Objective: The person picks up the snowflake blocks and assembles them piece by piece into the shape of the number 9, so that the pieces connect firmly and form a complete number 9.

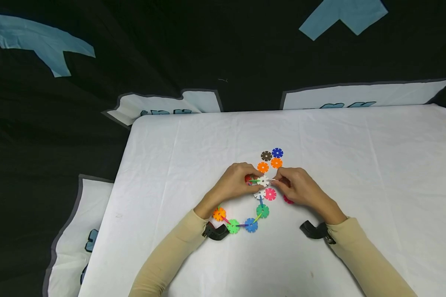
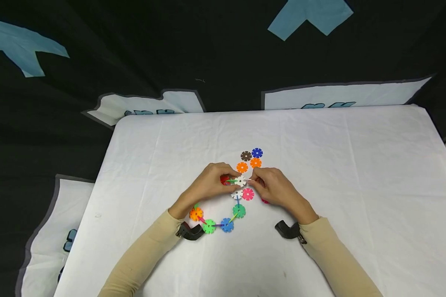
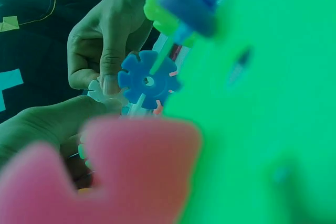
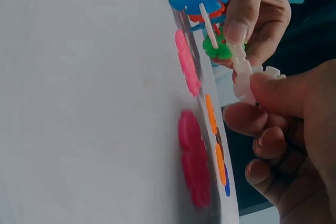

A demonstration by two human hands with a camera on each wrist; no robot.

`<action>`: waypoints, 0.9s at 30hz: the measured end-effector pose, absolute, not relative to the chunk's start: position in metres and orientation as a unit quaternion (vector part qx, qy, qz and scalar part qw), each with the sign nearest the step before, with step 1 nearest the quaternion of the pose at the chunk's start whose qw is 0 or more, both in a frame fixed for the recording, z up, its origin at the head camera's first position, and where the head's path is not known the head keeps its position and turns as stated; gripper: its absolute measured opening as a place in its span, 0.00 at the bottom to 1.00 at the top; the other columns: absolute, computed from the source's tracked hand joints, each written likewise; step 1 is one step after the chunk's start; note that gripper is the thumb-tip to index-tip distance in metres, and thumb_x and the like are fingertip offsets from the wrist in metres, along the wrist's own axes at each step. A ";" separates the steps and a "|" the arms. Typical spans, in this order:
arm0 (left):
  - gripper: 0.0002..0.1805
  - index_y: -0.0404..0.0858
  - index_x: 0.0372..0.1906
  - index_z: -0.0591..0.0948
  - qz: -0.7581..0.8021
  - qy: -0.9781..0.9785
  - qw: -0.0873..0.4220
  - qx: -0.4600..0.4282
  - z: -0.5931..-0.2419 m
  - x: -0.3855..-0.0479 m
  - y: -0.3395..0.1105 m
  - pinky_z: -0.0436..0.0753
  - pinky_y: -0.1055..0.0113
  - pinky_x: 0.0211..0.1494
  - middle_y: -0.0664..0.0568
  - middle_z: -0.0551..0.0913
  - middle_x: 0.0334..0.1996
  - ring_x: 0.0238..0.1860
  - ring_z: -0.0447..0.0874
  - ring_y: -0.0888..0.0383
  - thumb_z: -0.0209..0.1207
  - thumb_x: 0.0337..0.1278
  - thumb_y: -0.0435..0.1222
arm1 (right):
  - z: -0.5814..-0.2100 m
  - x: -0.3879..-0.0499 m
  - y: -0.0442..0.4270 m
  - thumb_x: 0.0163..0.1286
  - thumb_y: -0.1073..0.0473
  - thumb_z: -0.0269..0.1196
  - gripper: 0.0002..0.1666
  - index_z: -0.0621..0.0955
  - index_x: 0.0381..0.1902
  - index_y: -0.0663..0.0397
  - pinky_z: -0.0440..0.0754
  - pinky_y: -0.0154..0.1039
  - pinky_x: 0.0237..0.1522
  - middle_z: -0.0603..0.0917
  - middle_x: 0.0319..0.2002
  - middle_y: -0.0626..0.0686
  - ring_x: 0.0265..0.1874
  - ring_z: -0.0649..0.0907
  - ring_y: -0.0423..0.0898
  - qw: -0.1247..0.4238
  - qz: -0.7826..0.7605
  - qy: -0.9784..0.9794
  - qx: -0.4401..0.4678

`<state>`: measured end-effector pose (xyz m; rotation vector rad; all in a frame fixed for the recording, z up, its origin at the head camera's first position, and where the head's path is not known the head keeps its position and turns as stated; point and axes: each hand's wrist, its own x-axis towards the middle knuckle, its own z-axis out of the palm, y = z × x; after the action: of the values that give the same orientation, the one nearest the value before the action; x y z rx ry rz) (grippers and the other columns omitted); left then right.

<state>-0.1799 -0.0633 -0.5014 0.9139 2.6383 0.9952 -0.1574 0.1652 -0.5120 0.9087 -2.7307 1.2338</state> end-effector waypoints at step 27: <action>0.29 0.40 0.63 0.76 0.306 0.866 0.199 0.342 -0.498 -0.190 -0.078 0.77 0.67 0.58 0.53 0.80 0.50 0.49 0.76 0.62 0.69 0.55 0.40 | -0.508 -0.170 0.190 0.61 0.56 0.71 0.15 0.81 0.43 0.55 0.71 0.32 0.27 0.76 0.25 0.46 0.24 0.72 0.41 -0.108 0.353 -0.900 0.232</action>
<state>-0.1897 -0.0785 -0.4976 0.9577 2.4222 0.8563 -0.1704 0.1898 -0.5079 0.7825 -3.0405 1.1925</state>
